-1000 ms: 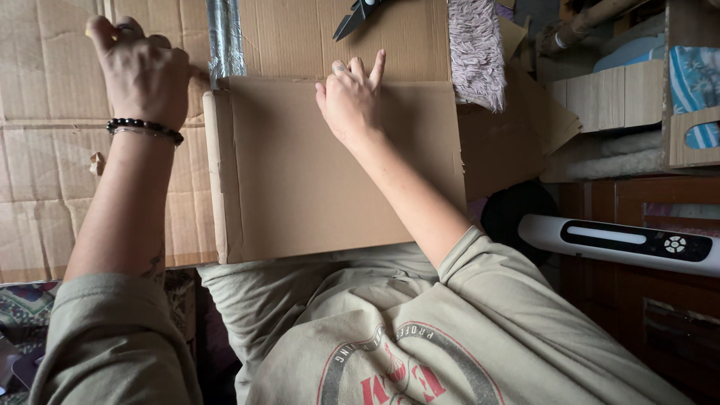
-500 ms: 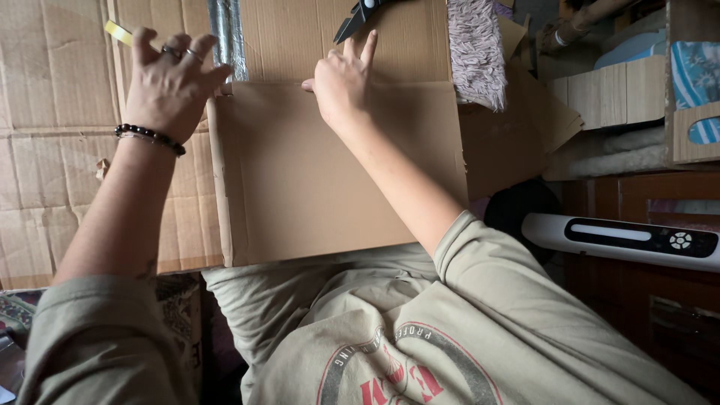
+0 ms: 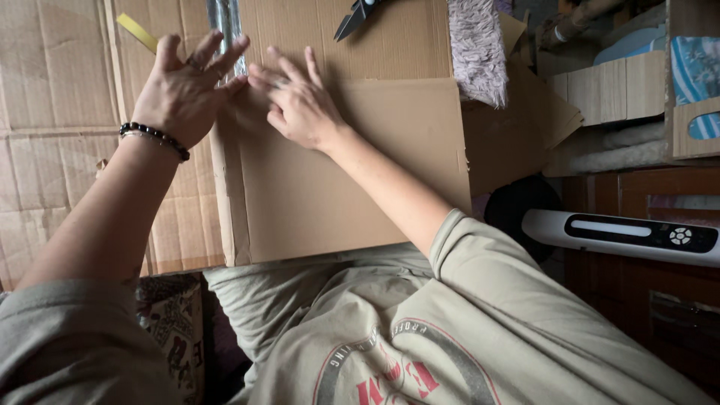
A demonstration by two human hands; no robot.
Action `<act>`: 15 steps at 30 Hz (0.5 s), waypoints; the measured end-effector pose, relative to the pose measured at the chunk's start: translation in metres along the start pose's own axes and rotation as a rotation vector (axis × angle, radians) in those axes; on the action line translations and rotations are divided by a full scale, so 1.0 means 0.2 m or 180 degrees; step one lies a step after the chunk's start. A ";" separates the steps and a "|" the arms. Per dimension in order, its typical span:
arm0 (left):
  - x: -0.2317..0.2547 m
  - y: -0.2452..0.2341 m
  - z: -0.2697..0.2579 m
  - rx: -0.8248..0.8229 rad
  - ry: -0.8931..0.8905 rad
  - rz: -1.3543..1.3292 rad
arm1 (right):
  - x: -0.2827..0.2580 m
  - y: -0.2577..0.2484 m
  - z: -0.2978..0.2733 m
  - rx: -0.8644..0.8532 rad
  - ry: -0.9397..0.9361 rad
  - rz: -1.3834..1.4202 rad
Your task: The person cuts a cardboard box with scissors, removes a piece of tape, folds the flaps, and secures the box with adhesive tape. The person works on the box while sitting on the floor.
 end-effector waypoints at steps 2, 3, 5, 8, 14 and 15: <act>0.00 0.02 0.00 -0.0008 -0.0135 -0.0738 | 0.01 -0.03 -0.03 -0.0039 0.0218 0.0005; 0.01 0.03 0.00 -0.0004 -0.0208 -0.1103 | 0.02 -0.05 -0.04 -0.0021 0.0420 -0.0014; 0.01 0.03 -0.01 0.0076 -0.0335 -0.0909 | 0.04 -0.09 -0.04 0.0021 0.0784 -0.0040; 0.04 0.03 -0.03 0.0166 -0.0518 -0.0577 | 0.07 -0.14 -0.08 0.0132 0.0922 -0.0111; 0.07 0.02 -0.02 0.0128 -0.0678 -0.0410 | 0.19 -0.19 -0.13 -0.0302 0.0768 0.0014; 0.07 0.02 -0.03 0.0120 -0.0673 -0.0388 | 0.19 -0.19 -0.14 -0.0273 0.0575 0.0053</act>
Point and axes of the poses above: each hand's wrist, its own z-axis towards the middle knuckle, its own y-axis out of the palm, x = y × z, the point moved 4 cm from there along z, towards the middle knuckle, and after that the axes turned 10 degrees about z, right-handed, at the moved point
